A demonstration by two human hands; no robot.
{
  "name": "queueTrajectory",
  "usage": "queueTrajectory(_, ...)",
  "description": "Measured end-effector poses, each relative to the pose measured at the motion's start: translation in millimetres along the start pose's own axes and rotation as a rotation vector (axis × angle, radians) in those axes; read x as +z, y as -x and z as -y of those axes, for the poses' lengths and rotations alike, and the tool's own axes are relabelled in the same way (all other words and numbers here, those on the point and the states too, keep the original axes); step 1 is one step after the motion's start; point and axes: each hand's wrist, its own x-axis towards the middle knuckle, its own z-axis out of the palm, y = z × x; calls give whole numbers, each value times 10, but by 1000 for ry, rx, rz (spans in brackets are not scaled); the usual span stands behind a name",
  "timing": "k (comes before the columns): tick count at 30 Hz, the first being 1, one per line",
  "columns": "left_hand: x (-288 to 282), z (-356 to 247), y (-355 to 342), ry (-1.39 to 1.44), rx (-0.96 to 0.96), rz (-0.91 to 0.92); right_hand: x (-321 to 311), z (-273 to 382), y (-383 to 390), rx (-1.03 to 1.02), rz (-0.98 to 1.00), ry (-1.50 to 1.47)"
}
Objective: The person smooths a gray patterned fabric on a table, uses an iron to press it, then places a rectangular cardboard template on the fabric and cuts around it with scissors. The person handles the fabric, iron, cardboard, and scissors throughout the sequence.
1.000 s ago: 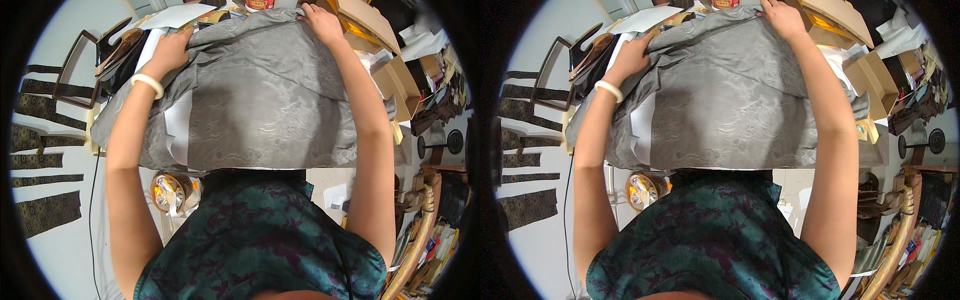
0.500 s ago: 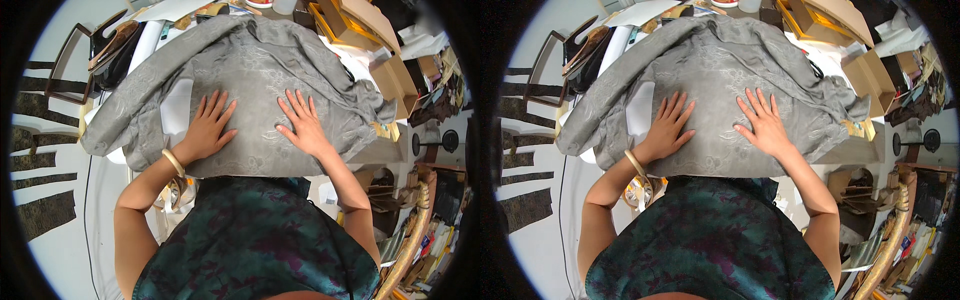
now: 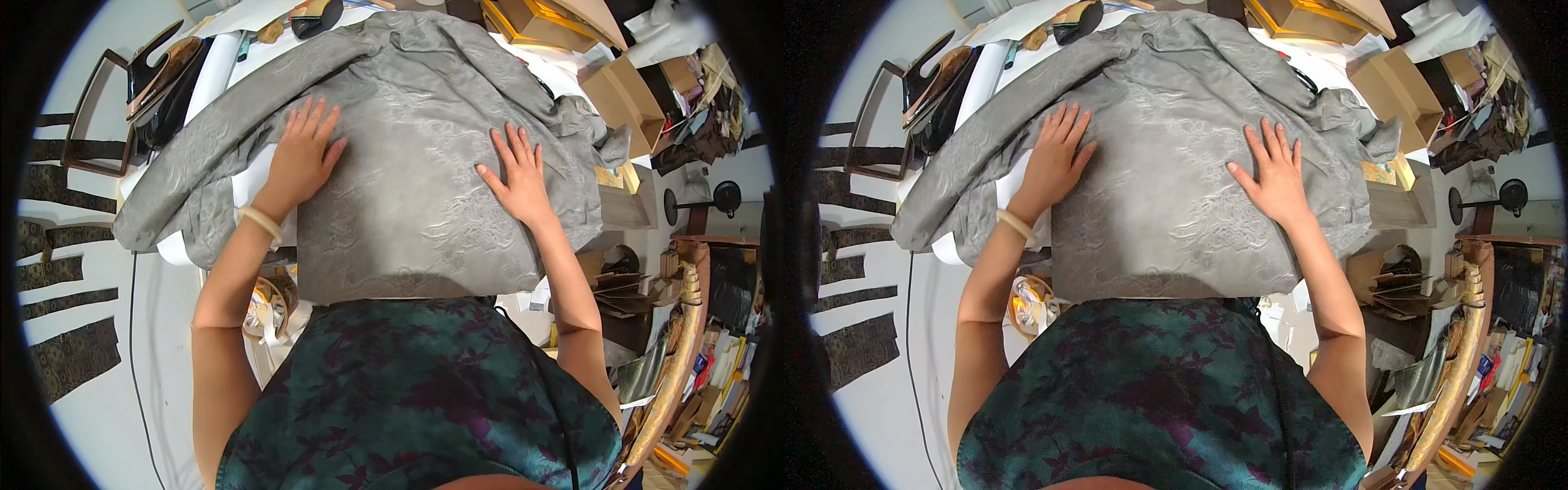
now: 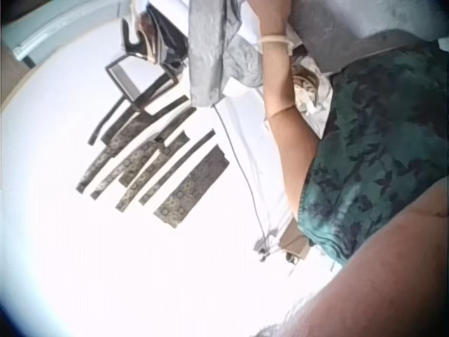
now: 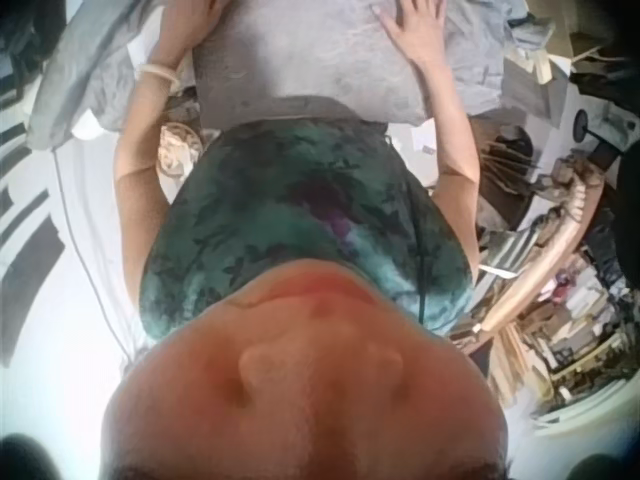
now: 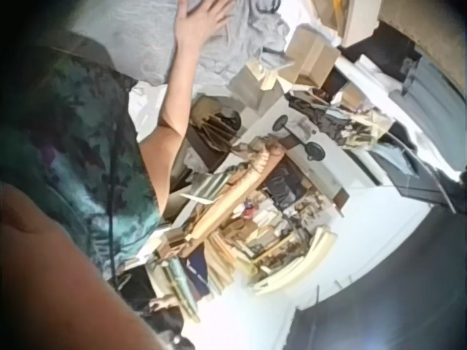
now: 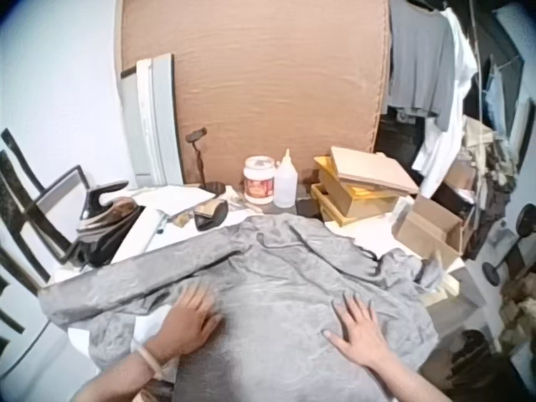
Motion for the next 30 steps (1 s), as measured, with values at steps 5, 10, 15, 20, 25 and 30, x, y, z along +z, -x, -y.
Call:
queueTrajectory(5,239,-3,61,27,-135,85,-3,-241,114,73,22,-14)
queueTrajectory(10,150,-20,244,41,-134,77,-190,-64,219,51,5,31)
queueTrajectory(15,42,-4,338,67,-117,67,-243,82,-68,-104,-114,-208)
queueTrajectory(20,8,-143,314,-15,-18,82,-84,41,-104,-113,11,38)
queueTrajectory(25,76,-125,376,118,-70,-46,-465,483,-820,-172,-97,120)
queueTrajectory(30,-14,-155,425,160,-104,-67,-614,1659,-2949,-602,-310,-303)
